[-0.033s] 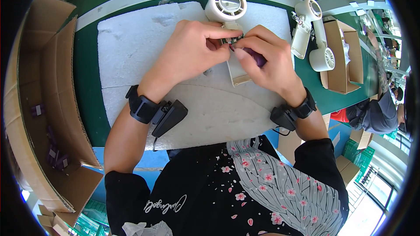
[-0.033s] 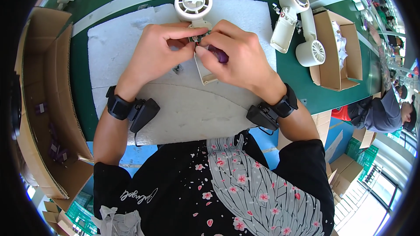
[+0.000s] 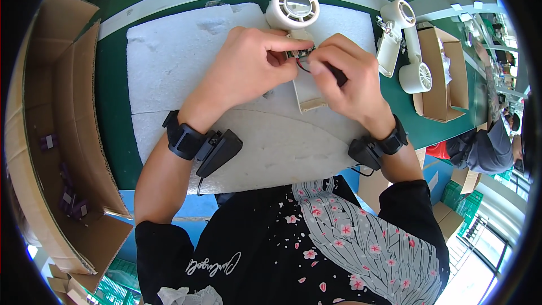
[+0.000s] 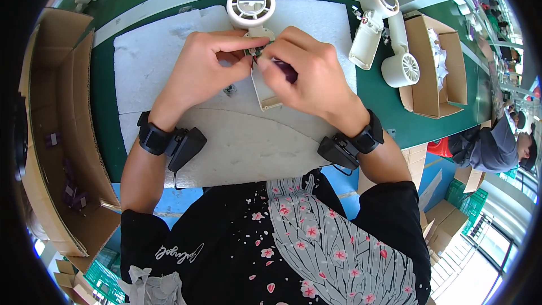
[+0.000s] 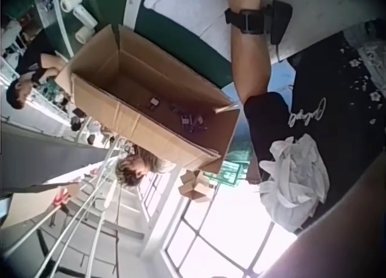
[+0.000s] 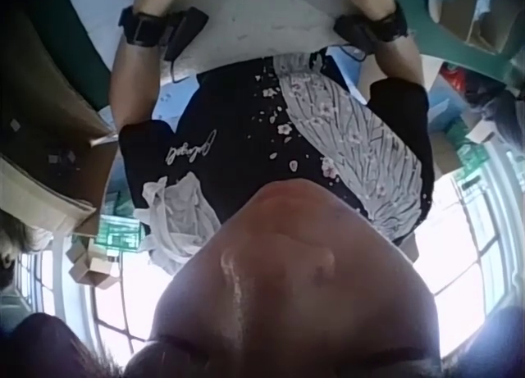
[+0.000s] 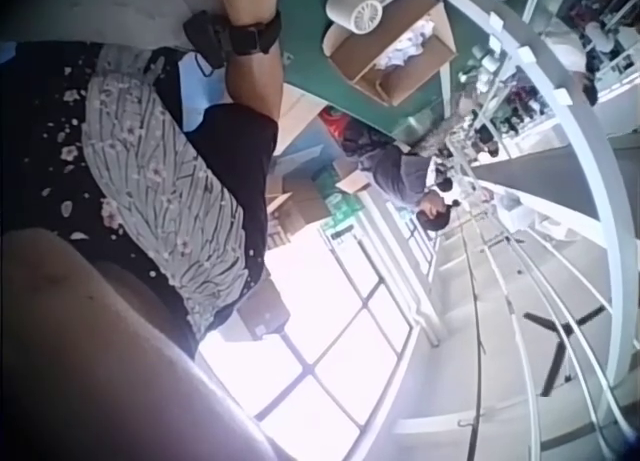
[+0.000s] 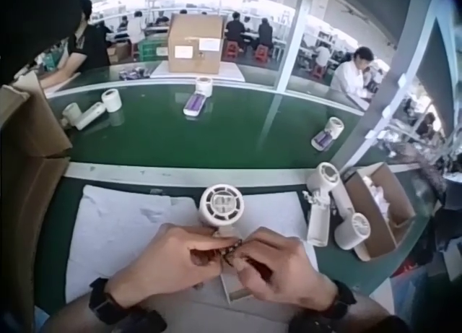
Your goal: The person assembles a portable fan by connecting a battery pack to a circuit board, fitting it into the housing, and then removing it to repeat the process with another battery pack.
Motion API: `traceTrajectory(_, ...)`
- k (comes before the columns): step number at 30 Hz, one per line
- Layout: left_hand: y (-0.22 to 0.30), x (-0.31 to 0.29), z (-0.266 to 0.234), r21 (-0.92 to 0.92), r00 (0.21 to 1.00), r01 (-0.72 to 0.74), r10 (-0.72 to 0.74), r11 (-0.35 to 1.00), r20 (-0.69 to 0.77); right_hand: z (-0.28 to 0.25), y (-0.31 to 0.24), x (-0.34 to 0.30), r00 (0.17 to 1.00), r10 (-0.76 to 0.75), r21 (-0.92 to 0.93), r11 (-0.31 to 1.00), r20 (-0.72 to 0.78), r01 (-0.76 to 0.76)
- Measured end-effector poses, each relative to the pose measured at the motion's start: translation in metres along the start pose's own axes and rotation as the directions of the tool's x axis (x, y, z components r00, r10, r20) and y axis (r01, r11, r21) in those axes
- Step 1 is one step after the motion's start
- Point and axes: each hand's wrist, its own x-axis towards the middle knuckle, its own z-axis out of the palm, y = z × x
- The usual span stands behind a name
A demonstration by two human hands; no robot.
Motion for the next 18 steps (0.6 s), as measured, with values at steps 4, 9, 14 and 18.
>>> traceTrajectory(4,0.005,-0.001,-0.003,0.057,0.996,0.021,-0.026,0.998,0.091,-0.005,-0.015,0.008,0.918,0.395,0.051,0.917,0.014,-0.396)
traceTrajectory(9,0.006,-0.001,-0.002,0.082,0.998,-0.002,-0.004,0.997,0.068,-0.006,-0.013,0.012,0.961,0.270,-0.031,0.963,0.058,-0.268)
traceTrajectory(14,0.008,-0.001,-0.003,0.077,0.997,0.020,-0.026,0.997,0.071,-0.006,-0.009,0.013,0.967,0.249,0.003,0.968,0.061,-0.250)
traceTrajectory(18,0.008,0.000,-0.003,0.077,0.997,0.023,-0.029,0.997,0.067,-0.008,-0.003,0.014,0.963,0.251,0.040,0.966,0.094,-0.256)
